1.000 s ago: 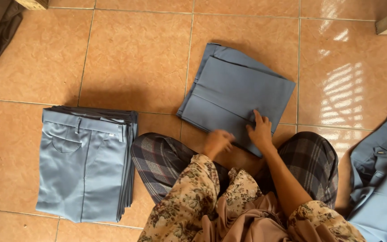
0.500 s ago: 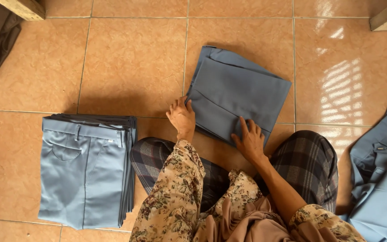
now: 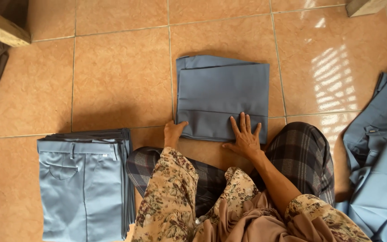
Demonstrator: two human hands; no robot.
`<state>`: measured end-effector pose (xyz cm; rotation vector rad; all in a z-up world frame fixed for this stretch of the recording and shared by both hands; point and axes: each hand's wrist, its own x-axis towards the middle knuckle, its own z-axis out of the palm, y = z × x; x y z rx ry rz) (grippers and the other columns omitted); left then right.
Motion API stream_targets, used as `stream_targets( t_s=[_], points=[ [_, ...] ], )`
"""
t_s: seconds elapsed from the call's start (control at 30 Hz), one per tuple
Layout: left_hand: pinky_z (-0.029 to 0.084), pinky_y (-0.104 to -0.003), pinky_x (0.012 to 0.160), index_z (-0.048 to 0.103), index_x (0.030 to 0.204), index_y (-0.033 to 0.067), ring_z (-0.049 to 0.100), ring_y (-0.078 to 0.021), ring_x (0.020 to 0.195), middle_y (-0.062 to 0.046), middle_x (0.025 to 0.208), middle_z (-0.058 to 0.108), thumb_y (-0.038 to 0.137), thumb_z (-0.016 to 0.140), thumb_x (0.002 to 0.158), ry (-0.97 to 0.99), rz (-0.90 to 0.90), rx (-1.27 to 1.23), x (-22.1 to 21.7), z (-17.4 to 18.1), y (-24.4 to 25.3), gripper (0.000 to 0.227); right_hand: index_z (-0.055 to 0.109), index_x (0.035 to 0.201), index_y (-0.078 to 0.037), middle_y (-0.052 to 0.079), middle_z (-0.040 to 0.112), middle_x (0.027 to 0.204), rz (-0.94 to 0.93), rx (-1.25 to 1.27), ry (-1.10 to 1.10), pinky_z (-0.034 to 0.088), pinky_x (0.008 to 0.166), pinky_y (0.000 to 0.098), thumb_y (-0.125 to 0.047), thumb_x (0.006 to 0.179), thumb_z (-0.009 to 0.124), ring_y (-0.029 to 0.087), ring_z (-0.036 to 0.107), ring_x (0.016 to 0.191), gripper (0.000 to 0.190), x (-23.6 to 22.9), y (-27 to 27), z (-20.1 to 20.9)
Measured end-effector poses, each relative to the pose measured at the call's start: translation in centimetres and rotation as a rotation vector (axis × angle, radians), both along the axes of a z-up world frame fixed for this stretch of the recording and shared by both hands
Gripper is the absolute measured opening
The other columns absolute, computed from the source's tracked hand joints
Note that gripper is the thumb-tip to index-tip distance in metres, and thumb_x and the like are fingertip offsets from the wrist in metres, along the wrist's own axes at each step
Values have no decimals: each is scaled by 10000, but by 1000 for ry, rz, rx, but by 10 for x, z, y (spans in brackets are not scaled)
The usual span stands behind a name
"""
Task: Folding multiple pairs of blue fabric pants into neat rectangles on a tiled floor.
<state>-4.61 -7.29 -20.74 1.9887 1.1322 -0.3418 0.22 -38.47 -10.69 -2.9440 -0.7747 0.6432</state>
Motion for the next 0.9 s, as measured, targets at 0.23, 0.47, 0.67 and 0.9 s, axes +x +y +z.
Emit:
stream_targets(
  t_s=[0.23, 0.47, 0.67, 0.9],
  points=[
    [570, -433, 784, 604, 1269, -14, 707, -342, 939, -196, 1083, 698, 195, 823, 724, -615, 775, -1059, -20, 121, -50, 624, 27, 1665, -267, 177, 28, 1712, 1, 102, 73, 6, 1179, 722, -475, 787, 707, 331, 14, 1579, 1130, 3, 4, 12],
    [531, -458, 967, 535, 1396, 86, 653, -317, 1053, -156, 1216, 674, 194, 686, 821, -1048, 851, -1065, -41, 191, -77, 604, 158, 1659, -238, 108, 230, 1695, 123, 610, 474, 143, 1182, 700, -66, 775, 473, 278, 154, 1570, 955, -5, 21, 29],
    [517, -475, 902, 378, 1453, -5, 612, -287, 1025, -208, 1202, 599, 70, 849, 747, -1027, 731, -1030, 42, 211, -97, 852, 332, 1608, -106, 115, 480, 1554, -1017, 1153, 1304, 387, 1118, 571, -213, 829, 803, 307, 484, 1411, 916, -9, 32, 61],
    [531, -342, 1033, 418, 1558, 110, 602, -214, 1259, -109, 1337, 598, 200, 669, 998, -883, -62, -1019, 75, 201, -149, 620, 331, 1578, -43, 117, 593, 1370, -1271, 1197, 1312, 507, 1001, 530, -325, 846, 773, 318, 640, 1193, 901, 24, -6, -25]
  ],
)
